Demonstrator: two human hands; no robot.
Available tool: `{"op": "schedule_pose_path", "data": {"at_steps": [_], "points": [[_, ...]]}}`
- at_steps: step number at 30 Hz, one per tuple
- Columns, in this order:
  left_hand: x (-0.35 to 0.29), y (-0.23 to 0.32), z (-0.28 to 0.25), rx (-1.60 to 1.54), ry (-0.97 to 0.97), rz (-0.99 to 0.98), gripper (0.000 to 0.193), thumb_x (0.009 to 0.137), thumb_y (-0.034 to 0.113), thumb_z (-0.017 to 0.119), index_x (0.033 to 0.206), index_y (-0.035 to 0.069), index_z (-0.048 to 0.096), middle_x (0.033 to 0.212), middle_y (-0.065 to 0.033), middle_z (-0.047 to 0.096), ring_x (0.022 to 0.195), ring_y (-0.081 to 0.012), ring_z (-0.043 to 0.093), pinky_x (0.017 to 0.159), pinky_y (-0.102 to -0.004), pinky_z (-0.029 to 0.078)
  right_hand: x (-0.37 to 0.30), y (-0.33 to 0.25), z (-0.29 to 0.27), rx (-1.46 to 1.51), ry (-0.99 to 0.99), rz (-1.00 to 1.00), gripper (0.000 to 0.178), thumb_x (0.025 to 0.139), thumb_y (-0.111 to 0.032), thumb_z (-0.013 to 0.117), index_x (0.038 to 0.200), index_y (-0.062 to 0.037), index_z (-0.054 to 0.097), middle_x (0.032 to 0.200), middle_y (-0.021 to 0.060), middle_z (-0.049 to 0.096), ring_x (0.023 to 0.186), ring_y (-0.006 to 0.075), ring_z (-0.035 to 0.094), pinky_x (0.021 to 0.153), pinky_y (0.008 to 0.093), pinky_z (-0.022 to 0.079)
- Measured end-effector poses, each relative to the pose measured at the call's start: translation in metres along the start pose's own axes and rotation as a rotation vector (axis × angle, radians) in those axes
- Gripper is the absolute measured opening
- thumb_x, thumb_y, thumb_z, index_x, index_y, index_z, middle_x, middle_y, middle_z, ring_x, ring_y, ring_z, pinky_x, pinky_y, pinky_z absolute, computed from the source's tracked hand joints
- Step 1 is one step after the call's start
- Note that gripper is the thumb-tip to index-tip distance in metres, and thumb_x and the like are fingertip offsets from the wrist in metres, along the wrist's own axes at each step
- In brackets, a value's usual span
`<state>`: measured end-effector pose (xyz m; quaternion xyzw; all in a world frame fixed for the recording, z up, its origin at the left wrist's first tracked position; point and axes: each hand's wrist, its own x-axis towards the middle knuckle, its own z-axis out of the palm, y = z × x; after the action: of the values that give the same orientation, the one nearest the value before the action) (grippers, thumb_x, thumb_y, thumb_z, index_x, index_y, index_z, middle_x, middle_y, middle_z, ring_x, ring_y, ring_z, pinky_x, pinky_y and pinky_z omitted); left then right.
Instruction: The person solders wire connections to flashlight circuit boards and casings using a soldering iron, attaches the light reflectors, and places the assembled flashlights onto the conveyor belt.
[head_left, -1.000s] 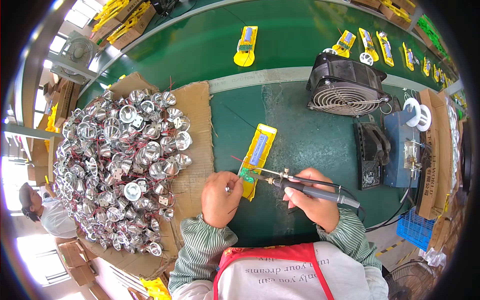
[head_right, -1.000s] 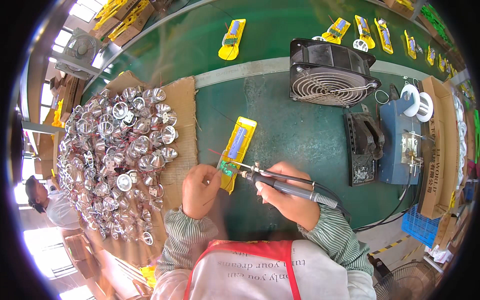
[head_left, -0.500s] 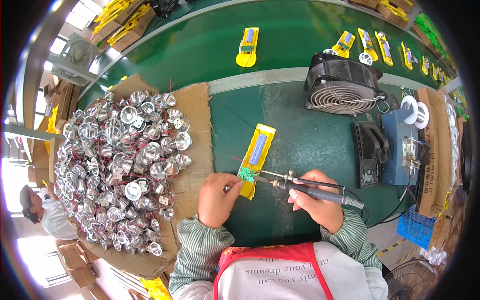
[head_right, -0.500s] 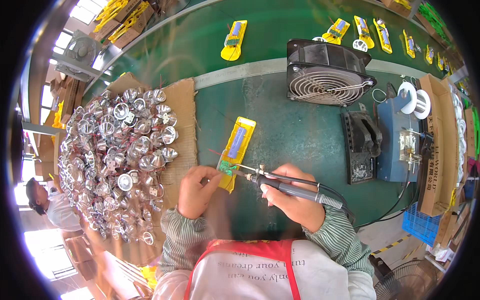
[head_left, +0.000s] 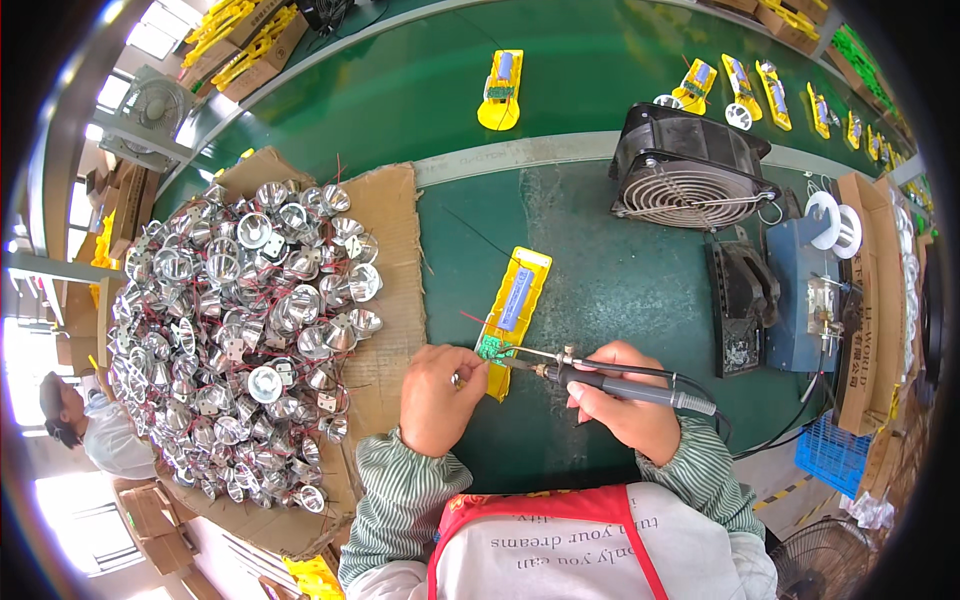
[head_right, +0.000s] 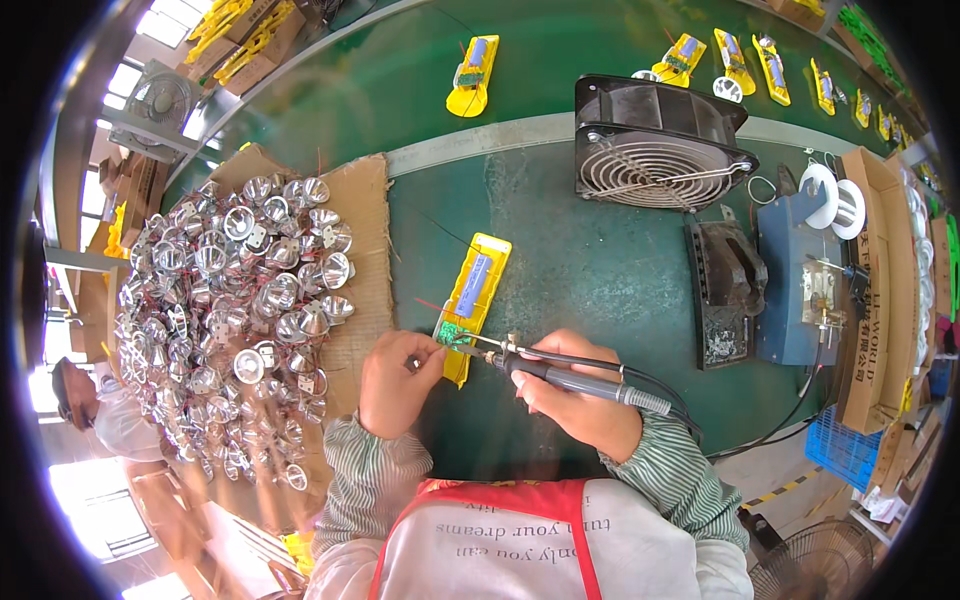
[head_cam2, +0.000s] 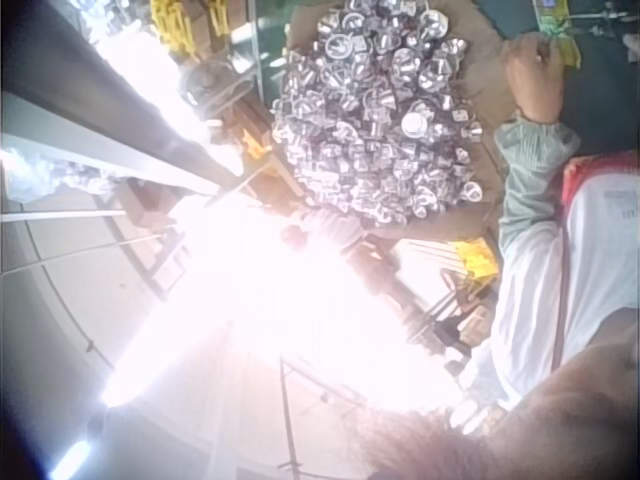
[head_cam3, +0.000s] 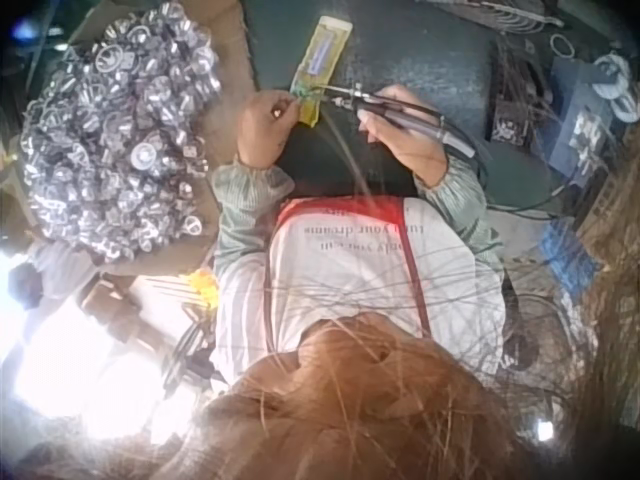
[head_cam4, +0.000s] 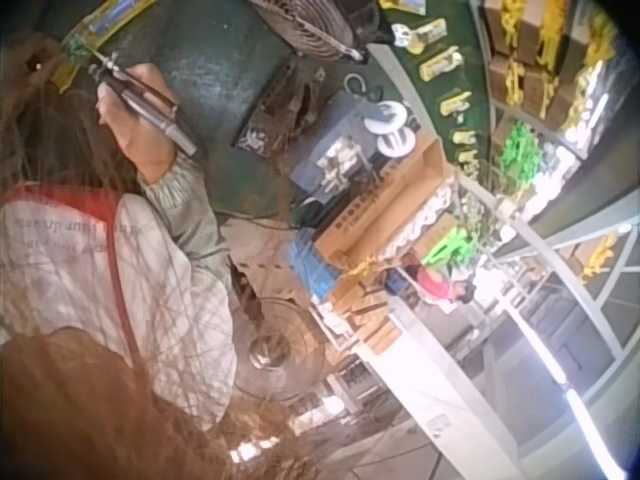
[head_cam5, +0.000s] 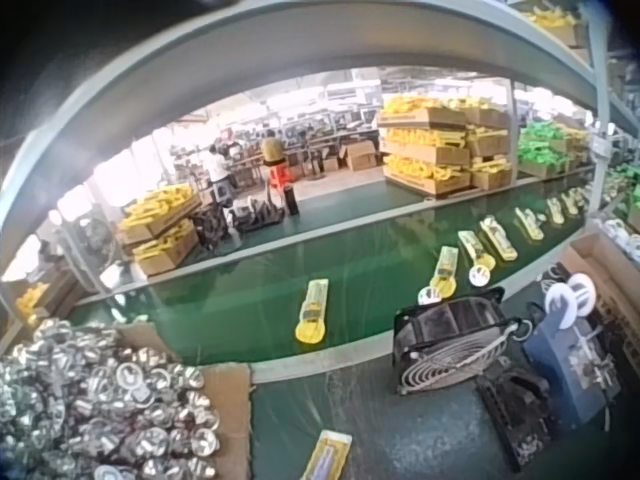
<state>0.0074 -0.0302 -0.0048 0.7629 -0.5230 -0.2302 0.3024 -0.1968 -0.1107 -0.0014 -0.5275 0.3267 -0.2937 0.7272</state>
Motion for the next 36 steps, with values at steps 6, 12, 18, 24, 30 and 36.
{"op": "schedule_pose_path", "data": {"at_steps": [6,12,18,24,30,36], "points": [[0.001,0.001,0.0,0.016,0.006,0.015,0.006,0.073,0.007,0.063,0.071,0.003,0.06,0.065,-0.0076,0.057,0.066,-0.0266,0.052,0.06,-0.0371,0.041,0.001,0.001,-0.001,-0.037,-0.006,0.004,0.012,0.08,-0.001,0.063,0.086,0.0025,0.053,0.073,0.0082,0.062,0.061,0.0086,0.06,0.051,0.0217,0.049],[0.001,0.0,-0.002,0.009,-0.013,0.009,0.006,0.074,0.008,0.064,0.072,0.003,0.061,0.066,-0.0085,0.058,0.067,-0.0272,0.052,0.061,-0.0375,0.042,-0.003,-0.003,-0.006,-0.004,0.026,-0.03,0.013,0.08,-0.001,0.063,0.087,0.0039,0.053,0.074,0.0092,0.062,0.062,0.0102,0.061,0.051,0.0226,0.051],[0.001,0.002,-0.004,0.022,-0.018,0.008,0.007,0.075,0.009,0.063,0.073,0.002,0.062,0.067,-0.0091,0.058,0.067,-0.0277,0.053,0.061,-0.0375,0.042,-0.006,-0.01,-0.009,-0.033,0.042,-0.036,0.014,0.08,0.001,0.059,0.09,0.003,0.049,0.072,0.0135,0.061,0.058,0.013,0.06,0.05,0.0243,0.049],[0.006,0.003,-0.015,-0.013,-0.039,0.031,0.006,0.075,0.008,0.062,0.079,0.004,0.064,0.069,-0.0101,0.058,0.068,-0.0281,0.053,0.061,-0.0367,0.042,-0.014,-0.013,-0.019,-0.047,0.104,-0.052,0.014,0.081,0.001,0.059,0.09,0.0026,0.049,0.072,0.0133,0.061,0.058,0.0135,0.06,0.049,0.0236,0.049],[0.055,0.007,-0.028,0.591,-0.142,0.508,0.041,0.076,0.007,0.059,0.114,0.02,0.057,0.081,-0.0079,0.052,0.075,-0.0241,0.054,0.064,-0.0344,0.044,-0.03,-0.02,-0.039,-0.005,0.241,-0.076,0.014,0.08,0.004,0.059,0.09,0.0032,0.05,0.074,0.0125,0.061,0.062,0.0133,0.06,0.052,0.0232,0.051],[0.066,0.033,-0.018,1.038,-0.494,0.805,0.055,0.077,0.01,0.055,0.126,0.033,0.047,0.086,-0.0034,0.052,0.08,-0.0181,0.057,0.066,-0.031,0.046,-0.044,-0.027,-0.053,-0.011,0.306,-0.12,0.013,0.081,0.003,0.058,0.091,0.0031,0.049,0.074,0.0131,0.061,0.061,0.0128,0.06,0.051,0.0227,0.05]]}}
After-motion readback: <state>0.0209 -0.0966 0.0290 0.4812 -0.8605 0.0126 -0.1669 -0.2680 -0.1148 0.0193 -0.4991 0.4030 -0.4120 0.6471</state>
